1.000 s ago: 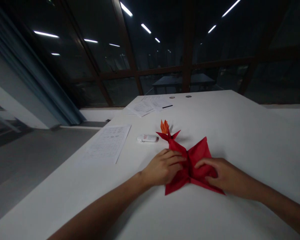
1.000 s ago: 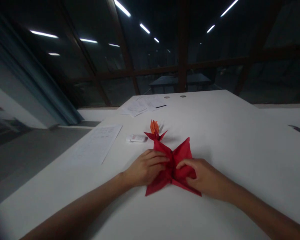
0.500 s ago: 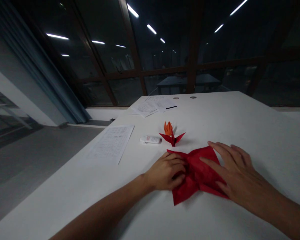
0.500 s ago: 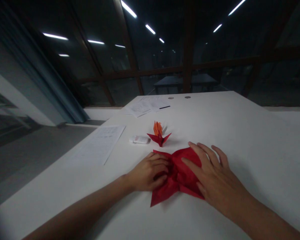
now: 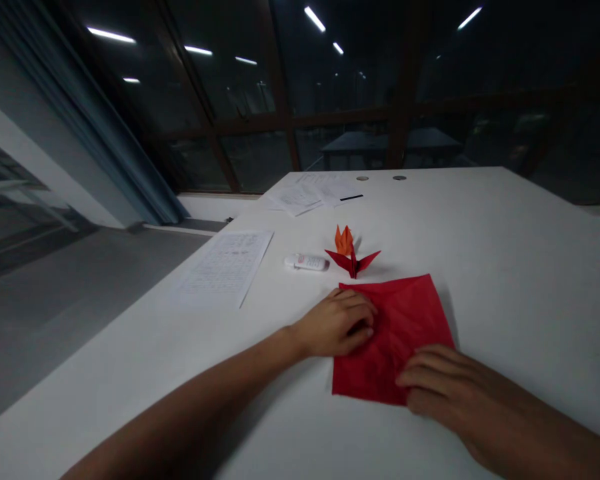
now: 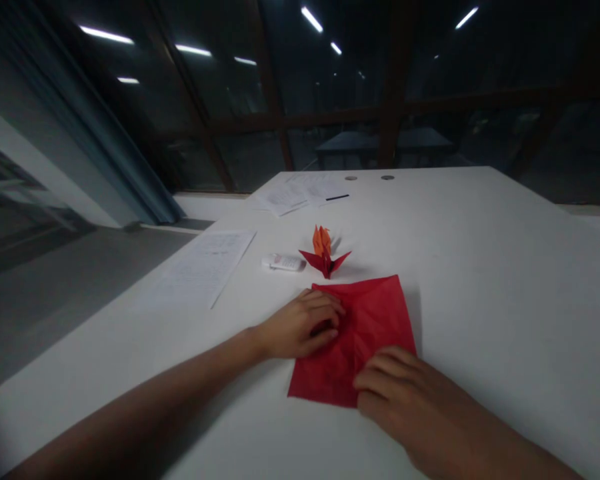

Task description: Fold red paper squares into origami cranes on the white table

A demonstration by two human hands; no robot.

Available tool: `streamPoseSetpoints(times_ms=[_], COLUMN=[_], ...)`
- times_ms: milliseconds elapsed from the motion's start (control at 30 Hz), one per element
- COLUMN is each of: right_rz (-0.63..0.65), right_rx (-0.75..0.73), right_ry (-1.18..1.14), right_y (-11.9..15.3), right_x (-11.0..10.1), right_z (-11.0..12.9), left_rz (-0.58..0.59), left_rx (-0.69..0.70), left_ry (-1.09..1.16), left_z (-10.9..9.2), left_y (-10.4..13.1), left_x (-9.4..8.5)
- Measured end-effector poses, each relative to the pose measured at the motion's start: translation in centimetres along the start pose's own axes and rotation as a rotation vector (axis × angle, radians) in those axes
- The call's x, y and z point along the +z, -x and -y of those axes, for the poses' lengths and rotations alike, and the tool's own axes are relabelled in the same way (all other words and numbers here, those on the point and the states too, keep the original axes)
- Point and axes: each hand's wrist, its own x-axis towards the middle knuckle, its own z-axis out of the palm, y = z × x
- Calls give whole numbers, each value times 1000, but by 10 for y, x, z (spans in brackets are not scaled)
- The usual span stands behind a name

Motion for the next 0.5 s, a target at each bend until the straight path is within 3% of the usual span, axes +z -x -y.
streamPoseSetpoints(times_ms=[100,200,500], right_rz=[127,147,8], right_rx=[57,99,103], right_ry=[-94,-151,-183], right_y=[0,-1,-5], right_x=[-2,-1,14], right_z=[0,-1,-6], left_rz=[-4,10,17], left_rx=[-18,-21,-40], left_ry=[-6,-6,-16], left_z=[1,1,-1], left_y=[-1,-1,-2], left_x=[1,0,-1])
